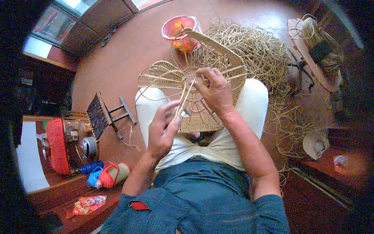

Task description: Weaving a natural fiber basket from long strips of material.

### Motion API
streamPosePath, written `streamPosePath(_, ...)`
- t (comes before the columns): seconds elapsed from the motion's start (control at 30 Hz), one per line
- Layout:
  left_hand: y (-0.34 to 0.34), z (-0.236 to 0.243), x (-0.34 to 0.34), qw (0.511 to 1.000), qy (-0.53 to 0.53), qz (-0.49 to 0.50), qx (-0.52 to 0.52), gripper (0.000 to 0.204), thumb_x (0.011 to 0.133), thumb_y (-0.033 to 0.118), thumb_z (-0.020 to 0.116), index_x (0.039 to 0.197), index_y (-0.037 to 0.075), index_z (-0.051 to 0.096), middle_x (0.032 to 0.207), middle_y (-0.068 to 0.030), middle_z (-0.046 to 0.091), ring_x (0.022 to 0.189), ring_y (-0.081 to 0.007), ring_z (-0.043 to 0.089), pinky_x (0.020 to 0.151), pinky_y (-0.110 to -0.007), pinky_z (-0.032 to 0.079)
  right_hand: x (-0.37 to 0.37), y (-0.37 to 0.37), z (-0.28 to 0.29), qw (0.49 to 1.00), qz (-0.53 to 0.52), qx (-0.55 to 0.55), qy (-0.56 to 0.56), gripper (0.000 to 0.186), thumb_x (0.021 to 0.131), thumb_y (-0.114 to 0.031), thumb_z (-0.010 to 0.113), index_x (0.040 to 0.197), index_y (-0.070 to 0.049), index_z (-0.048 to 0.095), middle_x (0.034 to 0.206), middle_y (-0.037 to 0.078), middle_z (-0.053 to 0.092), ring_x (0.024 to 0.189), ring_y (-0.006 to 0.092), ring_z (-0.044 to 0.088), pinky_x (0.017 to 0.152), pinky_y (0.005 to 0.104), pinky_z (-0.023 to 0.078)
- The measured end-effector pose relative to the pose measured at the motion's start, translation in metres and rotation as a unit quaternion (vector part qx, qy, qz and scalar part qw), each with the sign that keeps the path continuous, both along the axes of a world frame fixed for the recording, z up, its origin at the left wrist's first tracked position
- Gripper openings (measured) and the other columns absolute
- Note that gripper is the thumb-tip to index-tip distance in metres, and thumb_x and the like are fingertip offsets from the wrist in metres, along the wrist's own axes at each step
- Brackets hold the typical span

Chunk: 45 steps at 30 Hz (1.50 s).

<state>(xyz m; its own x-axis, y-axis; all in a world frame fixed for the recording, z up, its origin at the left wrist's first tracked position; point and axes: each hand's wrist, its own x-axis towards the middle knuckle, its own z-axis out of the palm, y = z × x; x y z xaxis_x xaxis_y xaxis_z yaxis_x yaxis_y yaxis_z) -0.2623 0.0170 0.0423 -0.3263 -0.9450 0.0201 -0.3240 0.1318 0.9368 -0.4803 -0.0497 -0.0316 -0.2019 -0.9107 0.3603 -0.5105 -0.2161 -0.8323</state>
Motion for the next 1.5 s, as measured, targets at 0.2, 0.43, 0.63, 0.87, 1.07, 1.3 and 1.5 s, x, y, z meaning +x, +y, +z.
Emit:
streamPosePath(0.2, 0.049, -0.004, 0.131, 0.968, -0.223, 0.104, -0.054, 0.06, 0.095, 0.007, 0.075, 0.153, 0.013, 0.061, 0.077, 0.0006, 0.067, 0.069, -0.0111, 0.062, 0.066, -0.033, 0.053, 0.004, -0.003, 0.0, 0.999, -0.047, -0.017, 0.001, 0.017, 0.095, -0.022, 0.084, 0.107, -0.013, 0.075, 0.1, 0.008, 0.072, 0.085, 0.0271, 0.075, 0.073, 0.0393, 0.061)
streamPosePath(0.43, 0.067, -0.025, 0.387, 0.766, -0.583, 0.267, -0.031, 0.059, 0.094, 0.014, 0.067, 0.152, 0.019, 0.06, 0.09, -0.0168, 0.077, 0.078, -0.039, 0.075, 0.072, -0.052, 0.056, 0.014, -0.006, -0.002, 0.996, -0.081, -0.026, 0.016, 0.018, 0.098, -0.033, 0.079, 0.103, -0.016, 0.074, 0.096, 0.007, 0.072, 0.082, 0.0307, 0.074, 0.069, 0.044, 0.058)
streamPosePath(0.63, 0.161, -0.004, 0.627, 0.619, -0.668, 0.409, 0.047, 0.054, 0.086, 0.035, 0.086, 0.131, 0.008, 0.073, 0.115, -0.0268, 0.078, 0.107, -0.0479, 0.075, 0.091, -0.056, 0.059, 0.015, -0.007, -0.005, 0.996, -0.088, -0.014, -0.02, 0.018, 0.1, -0.034, 0.078, 0.101, -0.017, 0.074, 0.093, 0.006, 0.07, 0.08, 0.0312, 0.073, 0.068, 0.046, 0.056)
streamPosePath(0.87, 0.072, -0.062, 0.577, 0.718, -0.64, 0.241, 0.127, 0.06, 0.078, 0.034, 0.09, 0.127, 0.005, 0.073, 0.122, -0.0225, 0.078, 0.122, -0.0437, 0.072, 0.106, -0.051, 0.057, 0.028, -0.016, 0.003, 0.995, -0.099, -0.001, -0.023, 0.023, 0.101, -0.034, 0.079, 0.1, -0.011, 0.076, 0.087, 0.006, 0.069, 0.074, 0.0221, 0.067, 0.068, 0.0373, 0.053)
streamPosePath(1.07, -0.019, -0.018, 0.13, 0.923, -0.332, 0.095, -0.172, 0.036, 0.099, 0.014, 0.074, 0.134, 0.003, 0.072, 0.12, -0.0175, 0.076, 0.111, -0.0311, 0.074, 0.098, -0.04, 0.058, 0.022, -0.006, 0.007, 0.991, -0.132, 0.028, -0.001, 0.022, 0.102, -0.038, 0.075, 0.102, -0.016, 0.075, 0.093, 0.008, 0.071, 0.083, 0.0331, 0.074, 0.072, 0.046, 0.056)
streamPosePath(1.3, -0.002, -0.046, 0.048, 0.965, -0.224, 0.057, -0.127, 0.026, 0.1, 0.011, 0.074, 0.125, 0.005, 0.074, 0.105, -0.0156, 0.077, 0.089, -0.0314, 0.075, 0.081, -0.039, 0.06, 0.034, -0.007, 0.014, 0.989, -0.141, 0.051, -0.015, 0.02, 0.102, -0.036, 0.075, 0.108, -0.017, 0.077, 0.096, 0.009, 0.072, 0.087, 0.0322, 0.073, 0.075, 0.0443, 0.055)
streamPosePath(1.5, -0.005, -0.044, 0.132, 0.947, -0.237, 0.165, -0.139, 0.02, 0.106, 0.011, 0.066, 0.122, 0.005, 0.077, 0.105, -0.0175, 0.08, 0.094, -0.0249, 0.079, 0.084, -0.036, 0.059, 0.03, -0.008, 0.004, 0.984, -0.176, 0.017, 0.022, 0.02, 0.101, -0.031, 0.078, 0.112, -0.015, 0.078, 0.094, 0.005, 0.073, 0.081, 0.0211, 0.07, 0.074, 0.0374, 0.054)
